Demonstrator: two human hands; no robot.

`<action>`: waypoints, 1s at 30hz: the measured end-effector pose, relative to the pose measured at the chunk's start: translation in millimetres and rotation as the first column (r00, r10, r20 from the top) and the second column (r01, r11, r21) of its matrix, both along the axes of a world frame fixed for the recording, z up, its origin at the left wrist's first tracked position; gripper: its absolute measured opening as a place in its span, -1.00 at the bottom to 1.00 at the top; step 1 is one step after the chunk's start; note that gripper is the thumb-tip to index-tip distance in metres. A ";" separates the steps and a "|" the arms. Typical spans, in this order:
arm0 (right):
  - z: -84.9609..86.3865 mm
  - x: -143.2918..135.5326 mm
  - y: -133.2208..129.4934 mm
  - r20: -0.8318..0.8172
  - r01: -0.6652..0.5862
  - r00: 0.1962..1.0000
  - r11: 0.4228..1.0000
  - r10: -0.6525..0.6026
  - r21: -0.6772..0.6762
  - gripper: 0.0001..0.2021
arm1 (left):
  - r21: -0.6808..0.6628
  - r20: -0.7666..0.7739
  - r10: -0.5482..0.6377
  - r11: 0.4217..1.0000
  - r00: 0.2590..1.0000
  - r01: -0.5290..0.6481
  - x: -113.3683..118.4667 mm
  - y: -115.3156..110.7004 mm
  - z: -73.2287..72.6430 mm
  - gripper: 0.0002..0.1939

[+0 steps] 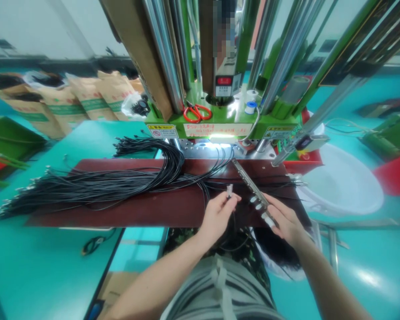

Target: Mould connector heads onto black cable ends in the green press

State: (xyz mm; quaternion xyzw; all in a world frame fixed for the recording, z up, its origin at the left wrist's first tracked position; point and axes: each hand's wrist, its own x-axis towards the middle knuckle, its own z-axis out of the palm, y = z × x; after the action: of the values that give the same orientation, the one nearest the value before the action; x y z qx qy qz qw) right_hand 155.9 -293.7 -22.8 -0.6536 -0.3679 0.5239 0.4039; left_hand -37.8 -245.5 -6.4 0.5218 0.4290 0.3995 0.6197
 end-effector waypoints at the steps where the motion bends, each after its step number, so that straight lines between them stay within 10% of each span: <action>1: 1.4 -0.8 0.6 -0.003 0.018 1.000 1.000 -0.018 -0.017 -0.48 | -0.020 0.067 0.040 0.999 0.997 -0.038 -3.4 -2.3 6.6 -0.75; 6: 9.7 -3.9 -0.3 0.009 0.064 0.998 0.997 -0.064 -0.033 -0.53 | -0.263 0.264 0.089 0.965 0.960 -0.017 0.0 -2.5 21.7 -0.73; 17: 0.5 12.0 0.7 -0.076 0.003 0.997 1.000 -0.004 -0.004 -0.45 | -0.438 0.269 -0.081 0.877 0.960 0.197 27.3 12.7 -4.6 -0.65; 23: 4.1 6.8 3.4 -0.119 0.139 0.983 0.990 -0.142 -0.035 -0.53 | -0.358 0.441 -0.023 0.912 0.897 0.199 -57.4 8.2 34.8 -0.72; 30: -1.6 8.8 4.5 -0.175 0.192 0.967 0.981 -0.185 0.021 -0.50 | -0.256 0.461 0.282 0.950 0.842 -0.179 -150.7 28.8 43.6 -0.80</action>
State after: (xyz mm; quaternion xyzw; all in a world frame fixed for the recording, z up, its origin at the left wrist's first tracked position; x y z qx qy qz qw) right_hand 164.7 -289.2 -24.4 -0.6300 -0.2775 0.5308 0.4944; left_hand -188.5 -216.7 37.2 0.2813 0.3555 0.5449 0.7053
